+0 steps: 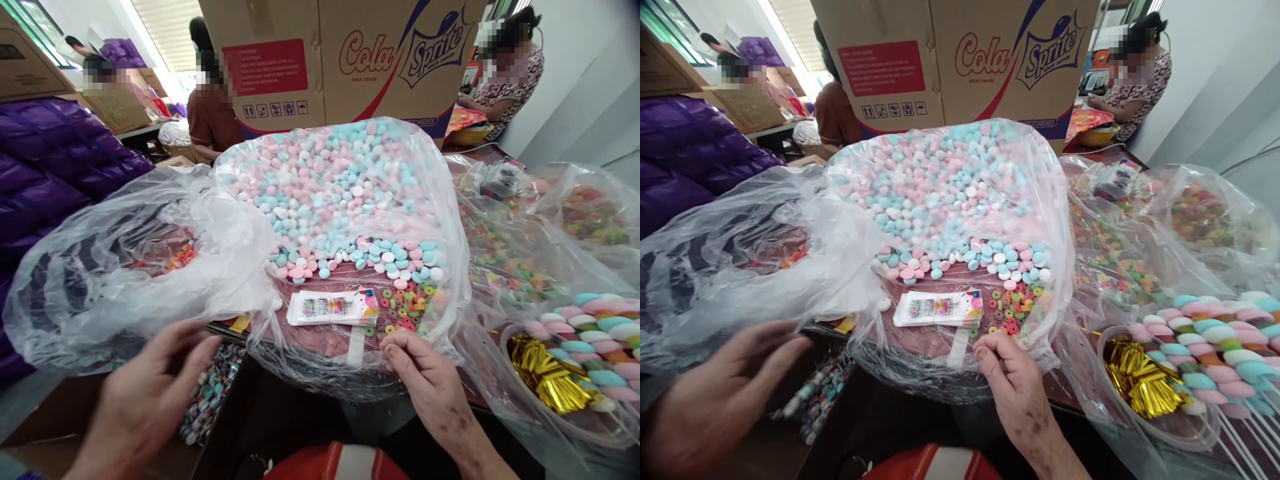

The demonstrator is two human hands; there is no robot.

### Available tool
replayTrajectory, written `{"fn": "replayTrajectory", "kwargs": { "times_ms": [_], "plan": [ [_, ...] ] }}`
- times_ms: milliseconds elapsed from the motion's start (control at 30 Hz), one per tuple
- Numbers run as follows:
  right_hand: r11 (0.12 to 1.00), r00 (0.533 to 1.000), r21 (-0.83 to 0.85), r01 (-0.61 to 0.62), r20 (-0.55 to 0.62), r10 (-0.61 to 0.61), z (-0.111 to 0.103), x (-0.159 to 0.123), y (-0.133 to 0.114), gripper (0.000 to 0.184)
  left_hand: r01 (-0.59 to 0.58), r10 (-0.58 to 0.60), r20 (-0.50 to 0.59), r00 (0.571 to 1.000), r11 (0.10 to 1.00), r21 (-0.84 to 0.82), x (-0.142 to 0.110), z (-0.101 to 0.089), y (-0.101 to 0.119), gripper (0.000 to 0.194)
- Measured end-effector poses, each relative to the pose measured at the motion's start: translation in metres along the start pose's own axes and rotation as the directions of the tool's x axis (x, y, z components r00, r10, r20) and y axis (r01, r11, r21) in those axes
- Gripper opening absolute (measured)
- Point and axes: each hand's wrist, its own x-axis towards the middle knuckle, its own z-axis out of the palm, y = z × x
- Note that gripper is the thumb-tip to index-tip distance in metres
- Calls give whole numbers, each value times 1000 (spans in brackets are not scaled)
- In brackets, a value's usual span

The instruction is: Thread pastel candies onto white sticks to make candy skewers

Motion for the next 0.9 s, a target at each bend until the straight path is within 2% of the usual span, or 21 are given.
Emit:
{"fn": "replayTrajectory", "kwargs": {
  "times_ms": [33, 100, 200, 267, 333, 400, 500, 633, 733, 833, 900],
  "plan": [
    [1000, 1000, -19, 24, 12, -24, 1, 0, -1, 24, -56, 47, 69, 997, 987, 149, 3, 21, 15, 21],
    [997, 997, -51, 61, 49, -59, 3, 1, -2, 24, -276, 256, 161, 953, 953, 121, 15, 67, 42, 16],
    [992, 994, -94, 80, 85, -73, 5, 0, -3, 23, -475, 429, 331, 840, 877, 67, 39, 129, 65, 21],
    [990, 993, -114, 84, 88, -74, 5, -1, -3, 22, -487, 413, 445, 795, 872, 61, 56, 158, 67, 22],
    [989, 993, -122, 85, 93, -74, 6, -1, -2, 22, -421, 350, 547, 761, 907, 4, 69, 175, 64, 12],
    [988, 992, -124, 88, 100, -76, 6, -1, -1, 21, -365, 315, 600, 736, 930, -41, 78, 183, 61, 4],
    [990, 991, -110, 93, 104, -82, 7, -1, 2, 19, -311, 294, 619, 728, 947, -84, 84, 185, 59, 7],
    [987, 990, -111, 113, 99, -102, 7, -1, 3, 19, -273, 286, 606, 742, 955, -116, 83, 185, 60, 5],
    [981, 987, -139, 135, 101, -121, 7, -2, 2, 19, -272, 299, 568, 767, 953, -133, 81, 185, 63, 12],
    [945, 973, -234, 227, 13, -231, 9, 1, 4, 16, -318, 377, 499, 781, 926, -202, 76, 181, 68, 18],
    [859, 929, -406, 312, -60, -366, 11, 6, 6, 26, -337, 425, 478, 768, 904, -263, 71, 178, 72, 18]
  ]
}}
